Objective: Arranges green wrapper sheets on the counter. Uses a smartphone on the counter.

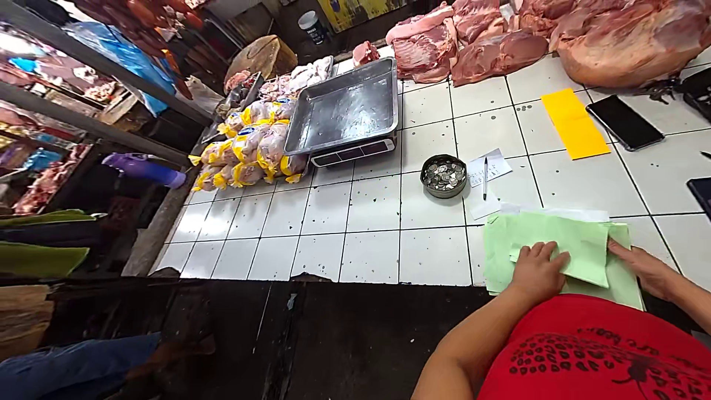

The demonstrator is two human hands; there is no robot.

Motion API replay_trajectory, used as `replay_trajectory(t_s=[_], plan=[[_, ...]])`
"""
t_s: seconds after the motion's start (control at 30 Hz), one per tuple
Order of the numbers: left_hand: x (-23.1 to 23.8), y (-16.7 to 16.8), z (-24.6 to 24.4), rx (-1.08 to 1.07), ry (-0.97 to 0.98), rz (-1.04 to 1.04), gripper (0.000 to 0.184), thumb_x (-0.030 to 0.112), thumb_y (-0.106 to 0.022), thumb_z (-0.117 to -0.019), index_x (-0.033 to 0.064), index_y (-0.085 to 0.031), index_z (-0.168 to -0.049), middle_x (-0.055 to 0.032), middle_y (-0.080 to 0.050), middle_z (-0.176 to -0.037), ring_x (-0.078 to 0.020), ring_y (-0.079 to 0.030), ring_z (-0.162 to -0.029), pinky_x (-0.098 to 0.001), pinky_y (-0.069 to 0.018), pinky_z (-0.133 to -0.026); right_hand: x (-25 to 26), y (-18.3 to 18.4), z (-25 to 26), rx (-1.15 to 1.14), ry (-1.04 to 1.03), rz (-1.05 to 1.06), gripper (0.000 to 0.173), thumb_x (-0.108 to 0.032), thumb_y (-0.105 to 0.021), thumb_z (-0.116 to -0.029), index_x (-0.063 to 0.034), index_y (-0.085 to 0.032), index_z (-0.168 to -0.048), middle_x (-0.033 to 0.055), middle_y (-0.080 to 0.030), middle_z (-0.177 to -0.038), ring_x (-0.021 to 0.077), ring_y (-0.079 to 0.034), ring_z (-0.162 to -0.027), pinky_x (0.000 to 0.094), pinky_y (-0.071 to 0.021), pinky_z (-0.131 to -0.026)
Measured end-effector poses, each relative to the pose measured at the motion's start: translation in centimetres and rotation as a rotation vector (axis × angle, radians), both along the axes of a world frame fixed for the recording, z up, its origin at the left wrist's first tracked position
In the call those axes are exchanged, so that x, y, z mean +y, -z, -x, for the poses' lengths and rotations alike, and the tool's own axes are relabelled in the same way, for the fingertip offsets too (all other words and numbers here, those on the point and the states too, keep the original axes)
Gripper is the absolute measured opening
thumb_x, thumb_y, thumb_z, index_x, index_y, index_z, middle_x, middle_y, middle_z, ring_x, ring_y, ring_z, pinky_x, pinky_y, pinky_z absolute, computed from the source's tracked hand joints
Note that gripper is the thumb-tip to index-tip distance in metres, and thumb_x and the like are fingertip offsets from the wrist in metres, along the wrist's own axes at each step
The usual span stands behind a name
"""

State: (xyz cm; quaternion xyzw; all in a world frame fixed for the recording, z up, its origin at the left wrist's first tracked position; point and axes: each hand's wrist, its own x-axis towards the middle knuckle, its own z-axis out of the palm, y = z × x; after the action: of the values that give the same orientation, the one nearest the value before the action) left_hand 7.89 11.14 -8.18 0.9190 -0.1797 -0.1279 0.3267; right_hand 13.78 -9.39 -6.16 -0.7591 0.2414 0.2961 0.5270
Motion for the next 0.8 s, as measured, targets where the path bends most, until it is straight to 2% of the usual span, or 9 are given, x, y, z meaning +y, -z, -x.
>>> replay_trajectory(t_s=[0.07, 0.1, 0.17, 0.2, 0.27, 0.43, 0.57, 0.63, 0.8], plan=[[0.6, 0.3, -0.7, 0.045, 0.109, -0.064, 0.051, 0.034, -0.064, -0.0985, 0.0127, -0.059, -0.145, -0.0183, -0.046, -0.156, -0.0381, -0.043, -0.144, -0.0576, -0.0347, -0.115, -0.1, -0.1, 0.0, -0.020, 0.023, -0.061, 0.076, -0.060, -0.019, -0.1081, -0.0020, -0.042, -0.152, 0.0198, -0.055, -0.146, 0.0236, -0.057, -0.130, 0.0473, -0.0459, -0.109], [1.1, 0.2, -1.1, 0.073, 0.159, -0.064, 0.058, 0.044, -0.063, -0.0986, 0.0125, -0.057, -0.147, -0.0186, -0.043, -0.158, -0.0377, -0.041, -0.146, -0.0572, -0.0325, -0.116, -0.2, 0.0, 0.1, -0.034, 0.015, -0.083, 0.076, -0.061, -0.018, -0.1075, -0.0050, -0.039, -0.154, 0.0167, -0.054, -0.148, 0.0201, -0.056, -0.132, 0.0444, -0.0461, -0.110], [2.2, -0.8, -2.1, 0.177, 0.256, -0.066, 0.064, 0.053, -0.057, -0.1001, 0.0115, -0.053, -0.149, -0.0174, -0.037, -0.163, -0.0354, -0.034, -0.150, -0.0553, -0.0267, -0.120, -0.2, 0.3, 0.1, -0.051, 0.002, -0.034, 0.055, -0.042, -0.042, -0.1101, 0.0019, -0.046, -0.144, 0.0193, -0.062, -0.127, 0.0189, -0.064, -0.108, 0.0413, -0.0523, -0.095], [2.9, -1.4, -2.7, 0.220, 0.266, -0.033, 0.060, 0.050, -0.055, -0.1019, 0.0090, -0.056, -0.146, -0.0180, -0.039, -0.161, -0.0348, -0.034, -0.150, -0.0550, -0.0261, -0.121, 0.0, 0.4, 0.1, -0.038, -0.015, -0.002, 0.047, -0.028, -0.057, -0.1065, 0.0060, -0.049, -0.138, 0.0225, -0.063, -0.119, 0.0211, -0.065, -0.100, 0.0422, -0.0535, -0.091], [4.6, -2.5, -4.1, 0.223, 0.152, 0.058, 0.046, 0.036, -0.056, -0.1050, 0.0029, -0.064, -0.136, -0.0210, -0.051, -0.152, -0.0355, -0.044, -0.144, -0.0537, -0.0323, -0.119, 0.3, 0.8, 0.0, -0.029, -0.042, 0.058, 0.043, -0.017, -0.068, -0.1001, 0.0093, -0.053, -0.132, 0.0241, -0.065, -0.113, 0.0218, -0.065, -0.093, 0.0420, -0.0542, -0.088], [12.9, -5.0, -10.6, -0.008, -0.397, -0.141, 0.037, 0.014, -0.052, -0.1043, -0.0013, -0.063, -0.135, -0.0240, -0.056, -0.145, -0.0382, -0.050, -0.139, -0.0506, -0.0364, -0.118, -0.2, 1.6, -0.2, -0.050, 0.018, -0.003, 0.040, -0.013, -0.065, -0.1014, 0.0095, -0.052, -0.132, 0.0210, -0.064, -0.109, 0.0161, -0.065, -0.089, 0.0355, -0.0550, -0.084], [20.1, -5.4, -15.0, 0.043, -0.630, -0.234, 0.037, 0.007, -0.046, -0.1049, -0.0022, -0.060, -0.138, -0.0246, -0.056, -0.144, -0.0375, -0.052, -0.136, -0.0486, -0.0397, -0.116, -0.4, 2.3, -0.7, -0.045, 0.062, -0.003, 0.039, -0.015, -0.064, -0.1019, 0.0081, -0.053, -0.131, 0.0192, -0.065, -0.107, 0.0143, -0.064, -0.086, 0.0339, -0.0546, -0.083], [22.1, -5.2, -16.6, 0.084, -0.674, -0.282, 0.035, 0.008, -0.047, -0.1054, 0.0006, -0.062, -0.136, -0.0209, -0.058, -0.143, -0.0358, -0.055, -0.134, -0.0494, -0.0423, -0.114, -0.4, 2.4, -1.1, -0.044, 0.051, 0.015, 0.039, -0.015, -0.065, -0.1016, 0.0088, -0.054, -0.131, 0.0210, -0.065, -0.108, 0.0169, -0.065, -0.088, 0.0369, -0.0547, -0.085], [23.5, -4.8, -19.0, 0.202, -0.498, -0.490, 0.039, 0.005, -0.046, -0.1042, 0.0055, -0.060, -0.140, -0.0142, -0.052, -0.151, -0.0364, -0.054, -0.135, -0.0553, -0.0436, -0.110, -0.1, 2.1, -1.2, -0.014, 0.059, 0.024, 0.040, -0.015, -0.065, -0.1016, 0.0093, -0.053, -0.132, 0.0230, -0.065, -0.110, 0.0193, -0.065, -0.091, 0.0387, -0.0546, -0.086]])
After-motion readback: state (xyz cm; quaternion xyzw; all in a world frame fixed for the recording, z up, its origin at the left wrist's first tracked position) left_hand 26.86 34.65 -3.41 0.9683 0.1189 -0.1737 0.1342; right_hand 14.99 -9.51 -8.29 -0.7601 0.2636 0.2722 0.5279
